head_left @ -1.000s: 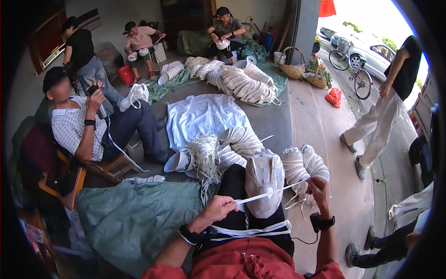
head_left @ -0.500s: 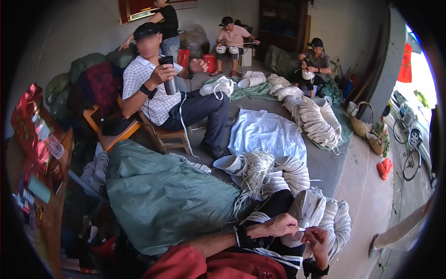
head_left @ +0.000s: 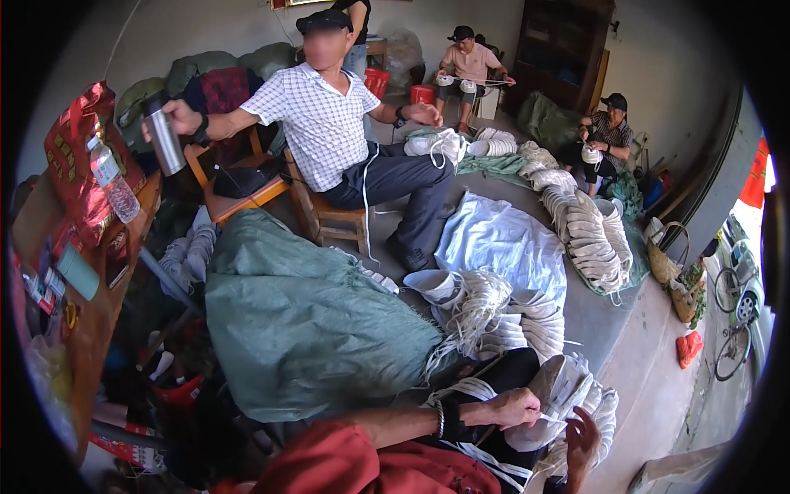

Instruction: The recorder is lacing a white athletic shoe while sitting in a workshop with several other workers.

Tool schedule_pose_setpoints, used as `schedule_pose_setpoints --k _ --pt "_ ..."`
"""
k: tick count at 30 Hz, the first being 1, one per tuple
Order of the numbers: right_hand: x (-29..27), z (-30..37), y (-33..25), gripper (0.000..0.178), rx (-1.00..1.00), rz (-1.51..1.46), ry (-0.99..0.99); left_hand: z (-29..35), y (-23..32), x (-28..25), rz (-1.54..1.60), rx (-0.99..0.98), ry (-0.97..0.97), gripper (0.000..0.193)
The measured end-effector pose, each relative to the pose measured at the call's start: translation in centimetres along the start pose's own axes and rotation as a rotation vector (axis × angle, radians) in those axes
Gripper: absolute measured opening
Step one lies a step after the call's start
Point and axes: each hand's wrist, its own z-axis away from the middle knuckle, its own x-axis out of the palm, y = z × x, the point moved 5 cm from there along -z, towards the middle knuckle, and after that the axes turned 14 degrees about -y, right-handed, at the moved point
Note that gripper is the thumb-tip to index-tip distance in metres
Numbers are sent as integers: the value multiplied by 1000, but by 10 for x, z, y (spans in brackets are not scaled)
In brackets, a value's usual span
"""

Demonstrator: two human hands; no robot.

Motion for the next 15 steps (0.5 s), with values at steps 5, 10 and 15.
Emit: schedule_pose_setpoints --k 5,10,15 --pt "58 -9 -50 38 -107 -379 -234 -5 15 5 83 41 -45 34" --pt "46 -14 -18 17 7 -146 -190 -7 12 1 164 69 -84 35" --pt "42 -9 -20 9 97 49 -136 -14 0 0 175 10 -40 31"
